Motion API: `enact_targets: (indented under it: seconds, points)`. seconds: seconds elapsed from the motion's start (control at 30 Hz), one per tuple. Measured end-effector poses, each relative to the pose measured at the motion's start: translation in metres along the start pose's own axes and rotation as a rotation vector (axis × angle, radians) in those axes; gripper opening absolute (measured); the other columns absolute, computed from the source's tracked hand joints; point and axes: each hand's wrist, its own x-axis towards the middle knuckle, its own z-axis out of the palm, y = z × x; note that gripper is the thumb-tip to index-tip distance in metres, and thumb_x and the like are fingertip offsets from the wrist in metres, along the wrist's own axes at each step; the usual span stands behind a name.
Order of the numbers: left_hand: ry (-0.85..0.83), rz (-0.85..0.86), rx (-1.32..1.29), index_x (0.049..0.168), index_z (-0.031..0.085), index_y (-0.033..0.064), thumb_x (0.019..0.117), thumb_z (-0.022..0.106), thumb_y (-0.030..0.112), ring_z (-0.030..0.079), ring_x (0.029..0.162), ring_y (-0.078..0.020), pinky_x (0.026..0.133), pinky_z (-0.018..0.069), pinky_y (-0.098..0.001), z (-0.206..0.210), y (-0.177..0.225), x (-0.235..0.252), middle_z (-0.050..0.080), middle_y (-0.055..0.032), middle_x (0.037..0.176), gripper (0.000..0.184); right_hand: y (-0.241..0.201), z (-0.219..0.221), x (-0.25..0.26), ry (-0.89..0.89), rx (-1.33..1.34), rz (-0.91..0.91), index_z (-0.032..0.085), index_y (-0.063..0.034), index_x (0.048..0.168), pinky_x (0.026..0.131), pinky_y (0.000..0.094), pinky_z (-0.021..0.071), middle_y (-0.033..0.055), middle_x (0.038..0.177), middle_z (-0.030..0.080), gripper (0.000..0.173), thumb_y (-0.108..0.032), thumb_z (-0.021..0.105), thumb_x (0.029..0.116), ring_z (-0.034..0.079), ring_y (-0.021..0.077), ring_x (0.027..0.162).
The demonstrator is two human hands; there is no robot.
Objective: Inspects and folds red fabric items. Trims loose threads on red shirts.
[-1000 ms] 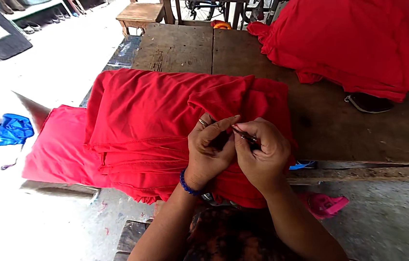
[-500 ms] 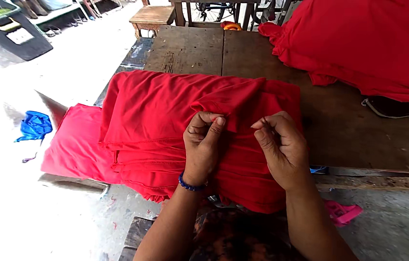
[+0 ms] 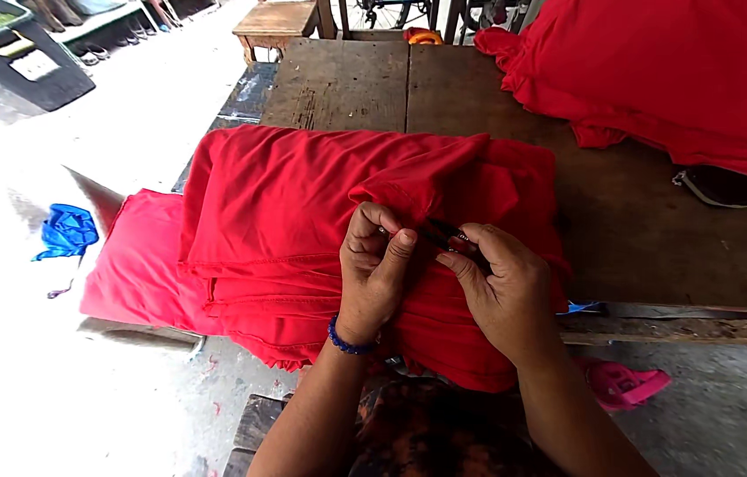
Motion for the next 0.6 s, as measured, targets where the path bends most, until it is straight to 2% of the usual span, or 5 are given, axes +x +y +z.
enact_targets:
  seconds: [0.1,0.27,0.43,0.53,0.6]
  points:
    - [-0.032,0.015,0.013,0.102,0.057,0.0178,0.1005,0.064,0.010,0.060,0.075,-0.0017,0.069,0.0549,-0.0196,-0.0003,-0.0007,-0.0008,0.060,0.0062,0.086,0.010,-0.0022,0.0028,0.0018,0.028,0.010,0.001,0.071,-0.0008,0.108,0.069,0.0238,0.0502,0.0054,0.087,0.067,0.028,-0.028,0.066,0.1012,0.062,0.0093,0.079]
    - [-0.075,0.047,0.068,0.102,0.059,0.0167,0.1002,0.063,0.008,0.063,0.080,-0.0011,0.072,0.0558,-0.0188,-0.0004,-0.0011,-0.0018,0.063,0.0067,0.089,0.009,-0.0046,0.0059,0.0017,0.045,-0.012,-0.008,0.071,0.0014,0.110,0.070,0.0253,0.0521,0.0081,0.089,0.069,0.030,-0.027,0.065,0.1019,0.065,0.0117,0.081]
    - [-0.085,0.042,0.078,0.100,0.058,0.0187,0.1012,0.062,0.011,0.059,0.074,0.0011,0.067,0.0525,-0.0162,-0.0010,-0.0023,-0.0032,0.060,0.0086,0.085,0.009,-0.0062,0.0088,0.0006,0.074,-0.084,-0.002,0.072,0.0000,0.103,0.066,0.0269,0.0508,0.0086,0.083,0.068,0.024,-0.021,0.061,0.1038,0.064,0.0142,0.075]
    - [-0.081,0.011,0.044,0.103,0.055,0.0221,0.1073,0.053,0.025,0.061,0.084,-0.0017,0.078,0.0541,-0.0222,-0.0026,-0.0025,-0.0032,0.060,0.0087,0.090,0.005,-0.0037,0.0088,-0.0008,0.085,0.007,0.055,0.070,0.0004,0.104,0.065,0.0213,0.0493,0.0057,0.083,0.066,0.023,-0.021,0.060,0.1045,0.060,0.0077,0.072]
    - [-0.066,-0.004,0.078,0.108,0.054,0.0227,0.1087,0.049,0.032,0.060,0.087,-0.0027,0.081,0.0536,-0.0236,-0.0004,0.0018,-0.0016,0.058,0.0083,0.094,0.010,-0.0011,0.0066,-0.0026,0.136,0.189,0.086,0.064,0.0010,0.107,0.060,0.0125,0.0451,0.0005,0.081,0.058,0.019,-0.017,0.059,0.1053,0.052,-0.0008,0.066]
